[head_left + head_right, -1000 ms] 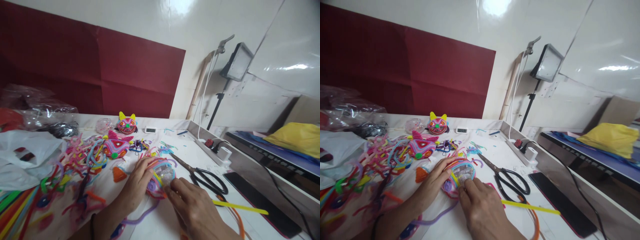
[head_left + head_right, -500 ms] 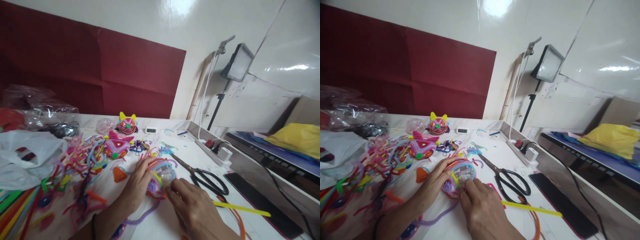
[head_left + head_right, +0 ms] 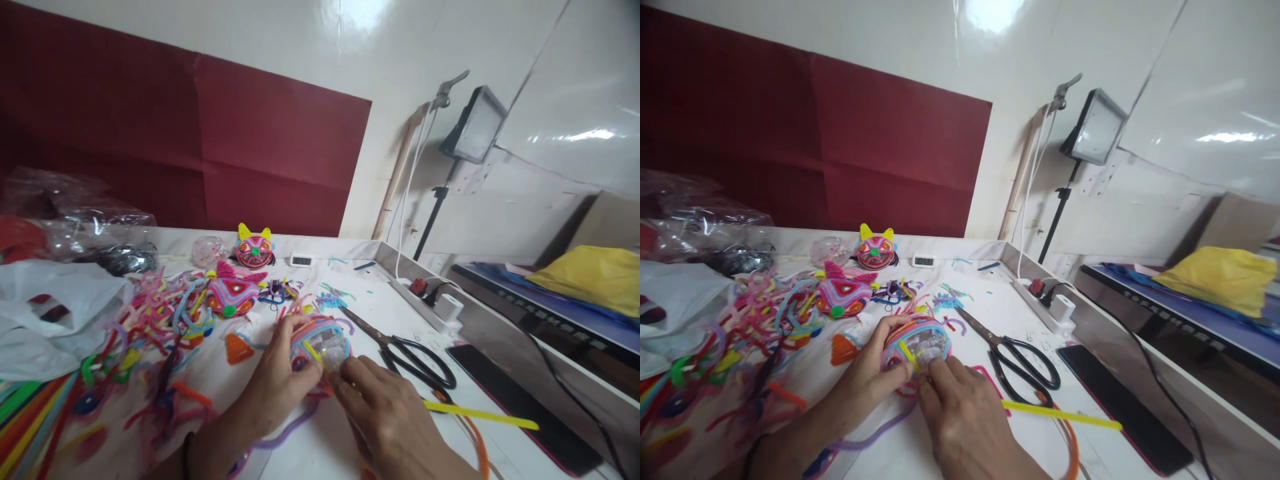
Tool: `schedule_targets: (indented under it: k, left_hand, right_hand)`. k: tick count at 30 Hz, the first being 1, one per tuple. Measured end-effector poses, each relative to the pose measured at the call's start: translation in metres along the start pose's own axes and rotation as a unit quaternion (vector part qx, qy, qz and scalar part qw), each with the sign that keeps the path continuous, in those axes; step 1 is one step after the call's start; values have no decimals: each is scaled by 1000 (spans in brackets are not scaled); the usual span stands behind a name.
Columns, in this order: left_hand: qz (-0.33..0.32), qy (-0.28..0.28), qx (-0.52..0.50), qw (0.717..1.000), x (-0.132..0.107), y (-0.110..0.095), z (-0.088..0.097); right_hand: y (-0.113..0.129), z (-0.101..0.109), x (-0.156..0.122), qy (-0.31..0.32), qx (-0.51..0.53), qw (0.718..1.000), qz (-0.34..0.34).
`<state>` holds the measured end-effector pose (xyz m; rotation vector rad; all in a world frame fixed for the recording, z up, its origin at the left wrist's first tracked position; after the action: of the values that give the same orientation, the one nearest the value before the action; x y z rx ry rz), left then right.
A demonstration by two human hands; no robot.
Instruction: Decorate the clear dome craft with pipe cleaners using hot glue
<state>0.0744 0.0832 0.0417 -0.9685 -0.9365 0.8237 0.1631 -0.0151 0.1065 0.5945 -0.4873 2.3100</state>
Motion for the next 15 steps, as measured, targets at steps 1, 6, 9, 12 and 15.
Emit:
schedule_targets:
  k: [1,6,9,12,15]
  left_hand:
    - [-3,-1,5,1000,0,0,-1]
    - [-9,-13,35,999,0,-1,-2]
    - [5,-22,38,999,1,0,-2]
    - [9,-25,33,999,1,0,-2]
    - [4,-28,33,999,0,1,-2]
  right_hand:
    - [0,0,0,-2,2,1000,-1]
    - [0,0,-2,-3,3,1000,-3]
    - [-2,-2,-4,3,11,1000,-10]
    - [-8,-7,-6,26,44,998,-25]
    - [-16,-11,-11,50,98,993,-48]
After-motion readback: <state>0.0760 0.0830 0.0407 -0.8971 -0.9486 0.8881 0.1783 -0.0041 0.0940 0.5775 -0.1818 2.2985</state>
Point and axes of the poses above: each hand's wrist, its own x-axis towards the middle knuckle, its own z-axis out of the back of the hand, y = z × x, the point moved 10 cm from there along x, towards the middle knuckle, and after that the axes turned 10 degrees about y, right-handed, at the moved point
